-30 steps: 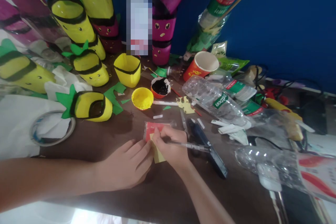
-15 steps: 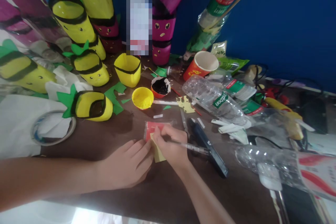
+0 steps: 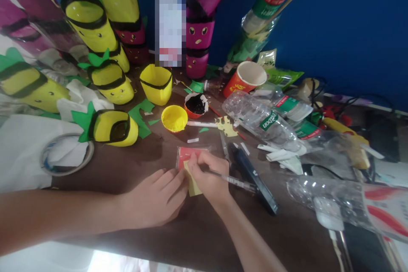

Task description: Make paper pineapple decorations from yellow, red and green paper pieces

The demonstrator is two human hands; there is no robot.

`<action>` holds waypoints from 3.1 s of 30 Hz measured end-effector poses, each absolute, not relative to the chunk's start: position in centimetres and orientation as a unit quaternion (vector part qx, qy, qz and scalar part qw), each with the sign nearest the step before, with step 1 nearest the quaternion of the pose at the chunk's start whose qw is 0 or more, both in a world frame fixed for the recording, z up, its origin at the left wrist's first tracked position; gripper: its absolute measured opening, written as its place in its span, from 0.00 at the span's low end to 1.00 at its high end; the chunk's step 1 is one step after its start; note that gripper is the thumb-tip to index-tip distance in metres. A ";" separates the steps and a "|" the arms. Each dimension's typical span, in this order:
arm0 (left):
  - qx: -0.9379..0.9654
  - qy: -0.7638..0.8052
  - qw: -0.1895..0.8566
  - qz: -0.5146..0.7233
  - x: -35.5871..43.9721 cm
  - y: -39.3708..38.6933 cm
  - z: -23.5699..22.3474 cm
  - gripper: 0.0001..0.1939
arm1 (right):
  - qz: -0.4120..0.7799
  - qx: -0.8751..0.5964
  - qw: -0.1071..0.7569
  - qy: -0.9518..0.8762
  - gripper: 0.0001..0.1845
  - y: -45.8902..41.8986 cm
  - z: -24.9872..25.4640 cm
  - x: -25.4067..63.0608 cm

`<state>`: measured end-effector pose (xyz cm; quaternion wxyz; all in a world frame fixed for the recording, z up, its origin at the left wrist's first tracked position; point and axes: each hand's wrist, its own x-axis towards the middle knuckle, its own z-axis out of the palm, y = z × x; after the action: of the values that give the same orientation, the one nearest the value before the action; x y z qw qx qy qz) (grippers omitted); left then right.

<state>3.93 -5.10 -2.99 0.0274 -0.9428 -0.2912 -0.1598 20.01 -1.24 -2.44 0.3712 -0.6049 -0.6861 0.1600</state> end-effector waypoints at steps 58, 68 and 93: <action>-0.943 -0.290 0.032 -0.161 4.0 -5.1 -3.1 0.14 | 0.152 -0.597 0.364 -0.698 0.20 -1.1 -2.4 20.0; -0.941 -0.294 0.029 -0.166 3.9 -5.1 -3.0 0.14 | 0.120 -0.595 0.425 -0.671 0.20 -1.2 -2.7 20.8; -0.940 -0.296 0.034 -0.169 4.0 -5.1 -2.9 0.15 | 0.128 -0.613 0.379 -0.682 0.20 -1.1 -2.7 20.6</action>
<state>3.96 -5.06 -2.87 0.0338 -0.9395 -0.2957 -0.1694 20.57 -1.06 -2.66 0.3788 -0.6126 -0.6818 0.1280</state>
